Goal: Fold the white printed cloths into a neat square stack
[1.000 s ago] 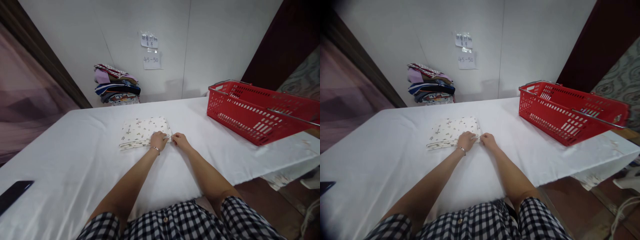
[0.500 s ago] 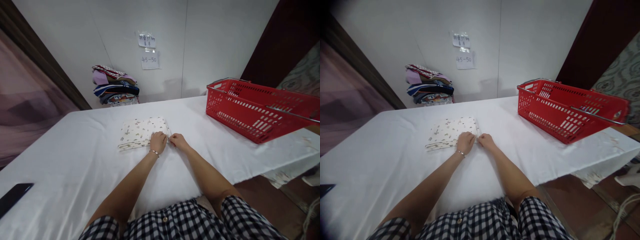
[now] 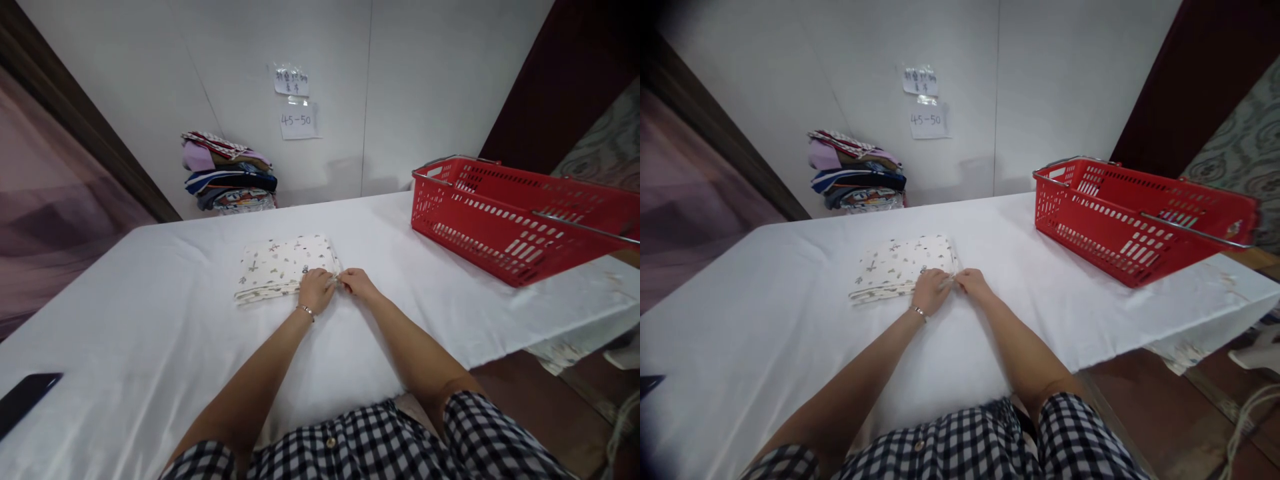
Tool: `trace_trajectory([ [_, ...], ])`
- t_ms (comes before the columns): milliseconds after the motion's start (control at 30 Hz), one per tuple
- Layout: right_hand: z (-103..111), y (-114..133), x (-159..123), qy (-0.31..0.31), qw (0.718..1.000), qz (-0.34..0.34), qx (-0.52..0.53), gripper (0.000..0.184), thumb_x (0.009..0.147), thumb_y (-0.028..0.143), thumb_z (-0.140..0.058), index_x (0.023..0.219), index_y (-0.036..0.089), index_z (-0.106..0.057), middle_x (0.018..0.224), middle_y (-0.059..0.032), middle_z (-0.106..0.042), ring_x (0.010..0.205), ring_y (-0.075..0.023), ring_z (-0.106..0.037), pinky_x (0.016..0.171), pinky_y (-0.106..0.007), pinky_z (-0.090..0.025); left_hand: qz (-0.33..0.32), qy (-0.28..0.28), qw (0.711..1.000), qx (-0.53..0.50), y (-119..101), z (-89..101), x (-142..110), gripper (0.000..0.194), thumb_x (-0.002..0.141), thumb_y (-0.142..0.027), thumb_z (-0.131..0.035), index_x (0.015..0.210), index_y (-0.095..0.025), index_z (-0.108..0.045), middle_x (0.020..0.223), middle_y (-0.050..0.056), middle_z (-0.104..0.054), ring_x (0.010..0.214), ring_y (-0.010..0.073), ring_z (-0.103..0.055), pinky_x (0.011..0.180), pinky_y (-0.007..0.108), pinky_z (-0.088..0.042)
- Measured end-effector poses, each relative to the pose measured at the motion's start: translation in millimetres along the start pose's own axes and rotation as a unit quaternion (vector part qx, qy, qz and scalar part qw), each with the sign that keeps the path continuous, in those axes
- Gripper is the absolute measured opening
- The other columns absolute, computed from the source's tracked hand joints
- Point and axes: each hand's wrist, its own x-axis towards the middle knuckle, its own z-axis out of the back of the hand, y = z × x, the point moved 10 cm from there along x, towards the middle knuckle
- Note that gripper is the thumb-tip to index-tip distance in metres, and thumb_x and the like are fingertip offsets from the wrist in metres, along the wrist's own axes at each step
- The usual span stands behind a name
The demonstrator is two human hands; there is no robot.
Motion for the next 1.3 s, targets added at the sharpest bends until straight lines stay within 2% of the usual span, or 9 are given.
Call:
trace_trajectory([
  [133, -0.2, 5.4, -1.1, 0.017, 0.999, 0.001, 0.027, 0.011, 0.064, 0.025, -0.058, 0.059, 0.016, -0.053, 0.042, 0.0057, -0.049, 0.035, -0.0052, -0.038, 0.037, -0.019, -0.025, 0.022, 0.001, 1.0, -0.014, 6.2, -1.4, 2.8, 0.015, 0.08, -0.028, -0.054, 0.089, -0.021, -0.063, 0.091, 0.004, -0.061, 0.09, 0.021, -0.052, 0.082, 0.037, -0.039],
  [200, 6.9, 9.6, -0.6, 0.009, 0.999, 0.008, 0.035, 0.013, 0.065, 0.026, -0.059, 0.058, 0.017, -0.053, 0.042, 0.0057, -0.049, 0.035, -0.0053, -0.039, 0.037, -0.019, -0.026, 0.048, -0.008, 0.998, -0.034, 11.4, 0.0, 5.5, 0.013, 0.081, -0.027, -0.053, 0.084, -0.02, -0.063, 0.088, 0.004, -0.062, 0.088, 0.0198, -0.053, 0.083, 0.036, -0.04],
  [367, 22.4, 0.7, -1.0, -0.007, 0.999, -0.038, -0.025, 0.021, 0.071, 0.033, -0.059, 0.06, 0.016, -0.054, 0.045, 0.0037, -0.052, 0.034, -0.0052, -0.039, 0.035, -0.02, -0.023, 0.071, -0.023, 0.995, -0.071, 15.3, 4.1, 8.4, 0.013, 0.08, -0.027, -0.052, 0.08, -0.02, -0.063, 0.084, 0.003, -0.062, 0.085, 0.0182, -0.054, 0.084, 0.035, -0.041],
  [567, 7.0, -1.8, -3.9, 0.026, 0.998, -0.025, -0.055, 0.023, 0.071, 0.033, -0.061, 0.058, 0.017, -0.052, 0.044, 0.0042, -0.05, 0.036, -0.0048, -0.039, 0.035, -0.019, -0.024, 0.068, -0.024, 0.995, -0.075, 15.0, 5.2, 5.4, 0.014, 0.08, -0.027, -0.053, 0.086, -0.022, -0.065, 0.093, 0.004, -0.064, 0.09, 0.0187, -0.055, 0.088, 0.036, -0.04],
  [767, 4.9, -0.1, 1.0, 0.015, 0.999, 0.01, -0.043, 0.01, 0.067, 0.024, -0.057, 0.062, 0.016, -0.054, 0.045, 0.0056, -0.051, 0.036, -0.005, -0.039, 0.036, -0.018, -0.026, 0.024, 0.017, 0.999, -0.034, 3.2, 0.6, 5.1, 0.018, 0.082, -0.026, -0.052, 0.093, -0.022, -0.065, 0.1, 0.005, -0.065, 0.097, 0.0203, -0.054, 0.088, 0.037, -0.041],
  [867, 2.4, -0.6, 0.5, 0.019, 1.0, 0.0, -0.013, 0.012, 0.067, 0.026, -0.057, 0.06, 0.017, -0.053, 0.046, 0.0053, -0.051, 0.036, -0.005, -0.038, 0.035, -0.019, -0.024, 0.031, 0.027, 0.999, -0.018, 1.8, 0.6, 4.4, 0.018, 0.083, -0.026, -0.05, 0.093, -0.021, -0.064, 0.098, 0.004, -0.066, 0.096, 0.0206, -0.055, 0.085, 0.036, -0.041],
  [1033, -5.4, 5.7, -8.3, 0.038, 0.996, -0.03, 0.076, 0.017, 0.066, 0.029, -0.059, 0.06, 0.017, -0.051, 0.049, 0.0045, -0.052, 0.036, -0.0043, -0.038, 0.034, -0.019, -0.019, 0.03, 0.015, 0.999, -0.021, 1.2, 4.0, 3.0, 0.019, 0.078, -0.028, -0.056, 0.094, -0.02, -0.06, 0.097, 0.005, -0.064, 0.095, 0.0219, -0.055, 0.084, 0.037, -0.042],
  [1167, -4.8, 17.0, -11.0, 0.056, 0.993, -0.011, 0.1, 0.018, 0.066, 0.031, -0.061, 0.063, 0.016, -0.052, 0.05, 0.0047, -0.052, 0.036, -0.0038, -0.038, 0.035, -0.018, -0.02, 0.08, 0.001, 0.995, -0.057, 14.9, 4.6, 5.1, 0.01, 0.078, -0.024, -0.054, 0.085, -0.02, -0.06, 0.086, 0.004, -0.063, 0.085, 0.0188, -0.056, 0.078, 0.032, -0.044],
  [1300, 15.0, 14.7, -6.2, 0.001, 0.999, -0.01, 0.042, 0.015, 0.068, 0.027, -0.06, 0.061, 0.016, -0.052, 0.049, 0.0044, -0.052, 0.036, -0.0043, -0.039, 0.035, -0.018, -0.023, 0.122, -0.02, 0.989, -0.084, 25.2, 6.9, 8.1, 0.008, 0.078, -0.023, -0.053, 0.083, -0.021, -0.059, 0.084, 0.003, -0.062, 0.082, 0.0177, -0.056, 0.074, 0.03, -0.044],
])
